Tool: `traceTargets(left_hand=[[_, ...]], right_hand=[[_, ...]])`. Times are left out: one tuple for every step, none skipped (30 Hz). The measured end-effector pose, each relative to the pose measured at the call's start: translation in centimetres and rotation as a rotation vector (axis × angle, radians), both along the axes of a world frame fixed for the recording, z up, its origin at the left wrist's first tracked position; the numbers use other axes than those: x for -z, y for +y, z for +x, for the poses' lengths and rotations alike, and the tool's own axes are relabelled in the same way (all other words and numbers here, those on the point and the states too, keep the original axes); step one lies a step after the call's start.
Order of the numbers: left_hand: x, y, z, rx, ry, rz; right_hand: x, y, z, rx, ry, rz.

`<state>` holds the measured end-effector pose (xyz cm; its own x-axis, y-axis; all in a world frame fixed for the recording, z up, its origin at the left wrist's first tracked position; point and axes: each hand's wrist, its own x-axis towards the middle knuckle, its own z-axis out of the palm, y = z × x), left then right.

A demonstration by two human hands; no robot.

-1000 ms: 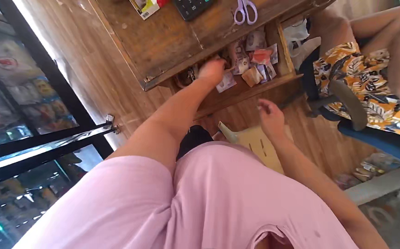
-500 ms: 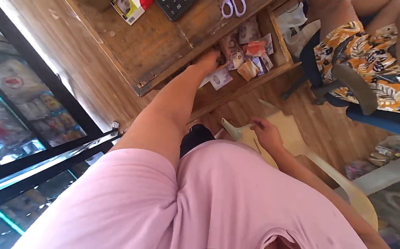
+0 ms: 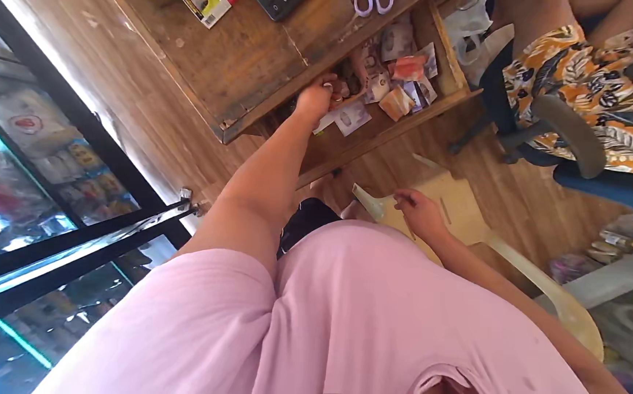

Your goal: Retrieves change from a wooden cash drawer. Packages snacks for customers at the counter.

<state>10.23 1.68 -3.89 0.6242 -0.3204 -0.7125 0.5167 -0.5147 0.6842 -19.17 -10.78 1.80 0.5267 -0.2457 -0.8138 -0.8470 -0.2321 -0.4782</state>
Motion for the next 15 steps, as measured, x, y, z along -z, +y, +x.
traceTargets(left_hand=[[0.2,0.0,-0.1,-0.061,0.007,-0.021],[0.3,-0.2,-0.2,-0.130,0.016,-0.048],[0.3,-0.5,-0.3,-0.193,0.030,-0.074],[0.3,-0.8,-0.3,-0.236,0.050,-0.101],[0.3,-1.3,-0.3,-0.268,0.073,-0.119],[0.2,-1.7,-0.3,-0.288,0.097,-0.126],[0.2,-2.1,-0.2,-0.297,0.115,-0.131],[0.4,-2.6,0.0,-0.303,0.121,-0.133],[0.7,-2.9,0.1,-0.310,0.121,-0.133],[1.0,-3.1,0.2,-0.313,0.118,-0.132],[1.1,-3.2,0.2,-0.317,0.112,-0.132],[1.1,-3.2,0.2,-0.324,0.108,-0.132],[1.1,-3.1,0.2,-0.326,0.111,-0.129],[1.0,-3.0,0.2,-0.315,0.111,-0.114],[0.9,-2.8,0.2,-0.282,0.102,-0.089]], right_hand=[[0.1,0.1,-0.2,-0.001,-0.004,0.008],[0.3,0.2,-0.4,0.004,-0.006,0.016],[0.4,0.2,-0.6,0.011,-0.009,0.025],[0.5,0.2,-0.8,0.022,-0.013,0.032],[0.5,0.3,-1.0,0.034,-0.020,0.037],[0.6,0.4,-1.2,0.046,-0.026,0.041],[0.7,0.4,-1.4,0.056,-0.033,0.046],[0.9,0.5,-1.7,0.062,-0.039,0.051],[1.0,0.5,-1.8,0.061,-0.038,0.055],[1.0,0.5,-1.9,0.058,-0.035,0.060],[1.1,0.5,-2.0,0.055,-0.031,0.064],[1.2,0.5,-2.0,0.052,-0.028,0.069],[1.2,0.5,-2.1,0.051,-0.028,0.073],[1.3,0.4,-2.2,0.053,-0.033,0.074],[1.4,0.4,-2.3,0.059,-0.036,0.076]])
